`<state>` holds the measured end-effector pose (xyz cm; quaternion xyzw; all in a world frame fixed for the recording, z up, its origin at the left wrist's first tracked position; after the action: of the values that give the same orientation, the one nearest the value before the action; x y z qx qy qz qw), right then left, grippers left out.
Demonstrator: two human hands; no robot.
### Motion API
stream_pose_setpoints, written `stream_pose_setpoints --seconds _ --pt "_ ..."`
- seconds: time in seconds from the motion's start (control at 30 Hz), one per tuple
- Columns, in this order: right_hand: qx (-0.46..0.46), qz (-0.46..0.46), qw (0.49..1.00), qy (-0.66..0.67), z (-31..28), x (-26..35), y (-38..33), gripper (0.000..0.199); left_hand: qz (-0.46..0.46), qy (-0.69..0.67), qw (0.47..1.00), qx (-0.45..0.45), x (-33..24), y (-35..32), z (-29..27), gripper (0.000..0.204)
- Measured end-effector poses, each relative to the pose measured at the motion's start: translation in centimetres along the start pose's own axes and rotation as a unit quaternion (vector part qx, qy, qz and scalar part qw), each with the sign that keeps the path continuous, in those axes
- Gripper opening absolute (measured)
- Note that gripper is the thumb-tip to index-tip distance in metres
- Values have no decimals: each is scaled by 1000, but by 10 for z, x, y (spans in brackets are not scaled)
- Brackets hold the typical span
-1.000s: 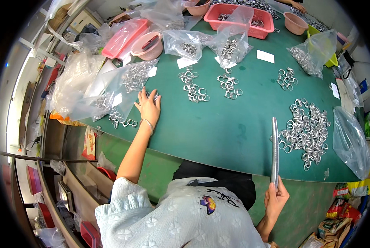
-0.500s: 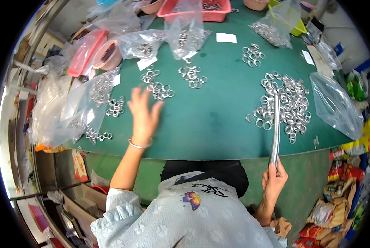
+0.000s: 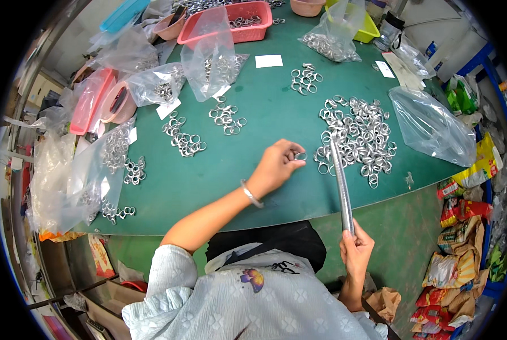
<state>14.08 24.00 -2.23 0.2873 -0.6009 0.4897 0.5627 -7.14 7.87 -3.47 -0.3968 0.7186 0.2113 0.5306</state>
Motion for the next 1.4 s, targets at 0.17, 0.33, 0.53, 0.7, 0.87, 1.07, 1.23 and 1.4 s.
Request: stream_pose_setpoints --seconds 0.17,0.33,0.53,0.7,0.87,1.07,1.23,1.4 --pt "87 19 994 -67 2 -4 4 33 -11 -480 876 41 9 -27 -27 32" --pt "129 -2 980 -153 12 4 7 33 -33 -384 922 44 -6 -49 -30 30" --pt "162 -63 956 -235 30 32 9 33 -18 -340 927 157 -18 -69 10 29" --pt "190 -55 951 -239 36 49 7 34 5 -388 909 151 -26 -80 24 26" --pt "193 -64 950 -236 39 48 4 36 19 -399 904 151 -23 -78 24 33" --pt "187 -83 945 -253 41 52 1 37 21 -391 906 158 -23 -77 23 37" --pt "194 -91 946 -242 40 55 1 37 24 -384 910 153 -24 -77 24 38" --pt "196 -94 947 -237 38 52 1 37 37 -369 911 182 -33 -78 19 32"
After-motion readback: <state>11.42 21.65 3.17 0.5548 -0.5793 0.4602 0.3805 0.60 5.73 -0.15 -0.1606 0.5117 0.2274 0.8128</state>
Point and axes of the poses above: each hand's wrist, its own y-axis towards the middle knuckle, its own z-axis out of the palm, x = y × z, the point moved 2 cm from there along y, towards the middle knuckle, and after that the axes turned 4 degrees about x, right-handed, at the moved point
